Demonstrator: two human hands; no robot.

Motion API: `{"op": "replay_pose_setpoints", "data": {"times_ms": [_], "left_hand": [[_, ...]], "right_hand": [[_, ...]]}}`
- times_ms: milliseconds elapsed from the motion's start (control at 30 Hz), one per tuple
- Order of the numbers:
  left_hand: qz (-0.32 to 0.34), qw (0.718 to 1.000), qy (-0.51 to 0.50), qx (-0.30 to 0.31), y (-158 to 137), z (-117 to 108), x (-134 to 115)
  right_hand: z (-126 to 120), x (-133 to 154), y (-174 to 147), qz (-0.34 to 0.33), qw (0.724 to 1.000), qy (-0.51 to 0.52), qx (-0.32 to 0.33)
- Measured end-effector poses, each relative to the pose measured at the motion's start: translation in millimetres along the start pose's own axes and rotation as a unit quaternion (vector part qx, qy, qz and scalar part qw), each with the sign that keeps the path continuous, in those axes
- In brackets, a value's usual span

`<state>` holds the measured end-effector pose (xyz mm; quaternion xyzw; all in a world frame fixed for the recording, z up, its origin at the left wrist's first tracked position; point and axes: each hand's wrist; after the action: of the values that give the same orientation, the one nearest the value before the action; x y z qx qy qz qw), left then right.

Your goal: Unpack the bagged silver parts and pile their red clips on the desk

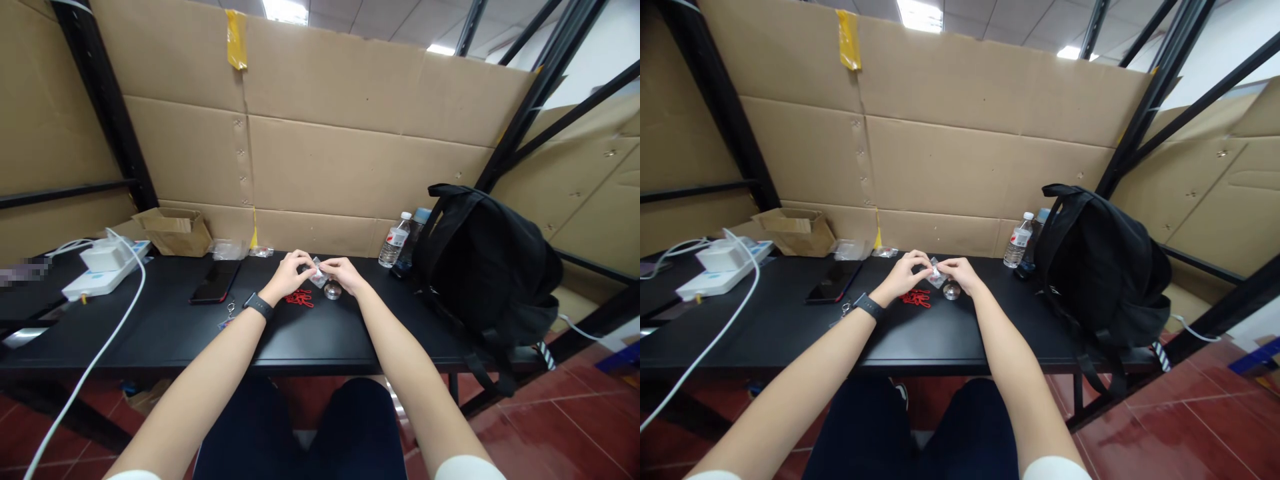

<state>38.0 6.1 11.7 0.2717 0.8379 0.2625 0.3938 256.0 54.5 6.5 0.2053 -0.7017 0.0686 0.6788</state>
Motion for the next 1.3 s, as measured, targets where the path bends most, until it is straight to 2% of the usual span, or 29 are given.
{"op": "replay_pose_setpoints", "data": {"times_ms": [133,233,400,500,533,600,667,700,767,833,900,1000,1167,1300], "left_hand": [[0.000,0.992,-0.126,-0.011,3,0,3],[-0.030,0.968,-0.249,0.022,3,0,1],[-0.054,0.916,-0.396,0.027,1,2,-7],[-0.053,0.906,-0.419,0.020,0,-2,-9],[-0.049,0.913,-0.404,0.022,0,-3,-9],[-0.044,0.947,-0.317,0.035,1,-7,-6],[-0.053,0.986,-0.150,0.045,1,-8,-2],[-0.063,0.995,-0.055,0.050,0,-8,0],[-0.089,0.988,0.099,0.072,-2,-7,2],[-0.105,0.974,0.173,0.106,-5,-4,4],[-0.109,0.967,0.194,0.127,-7,-2,4],[-0.106,0.969,0.189,0.119,-7,0,6],[-0.102,0.977,0.158,0.102,-7,3,12],[-0.100,0.983,0.126,0.084,-8,7,15]], "right_hand": [[1,5,-4,0.037,0.988,0.143,0.042],[2,6,-6,0.038,0.973,0.212,0.077],[2,3,-7,0.054,0.965,0.233,0.107],[-1,1,-5,0.049,0.969,0.223,0.098],[-2,1,-4,0.041,0.972,0.218,0.082],[-3,0,0,0.017,0.983,0.181,0.033],[-3,-1,4,-0.027,0.996,0.081,-0.037],[-4,-2,6,-0.059,0.996,0.008,-0.068],[-4,-5,9,-0.126,0.976,-0.141,-0.104],[-4,-7,11,-0.172,0.950,-0.238,-0.107],[-4,-8,11,-0.190,0.936,-0.275,-0.111],[-5,-8,11,-0.200,0.927,-0.288,-0.130],[-4,-3,9,-0.219,0.929,-0.259,-0.146],[0,4,6,-0.237,0.923,-0.235,-0.193]]}}
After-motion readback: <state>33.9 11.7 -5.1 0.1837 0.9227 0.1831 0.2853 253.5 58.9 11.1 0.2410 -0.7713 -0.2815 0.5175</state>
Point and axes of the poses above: each hand's wrist, its own y-axis towards the middle knuckle, its own z-axis out of the palm, x = y × z, and after that the axes turned 3 degrees about y, right-handed
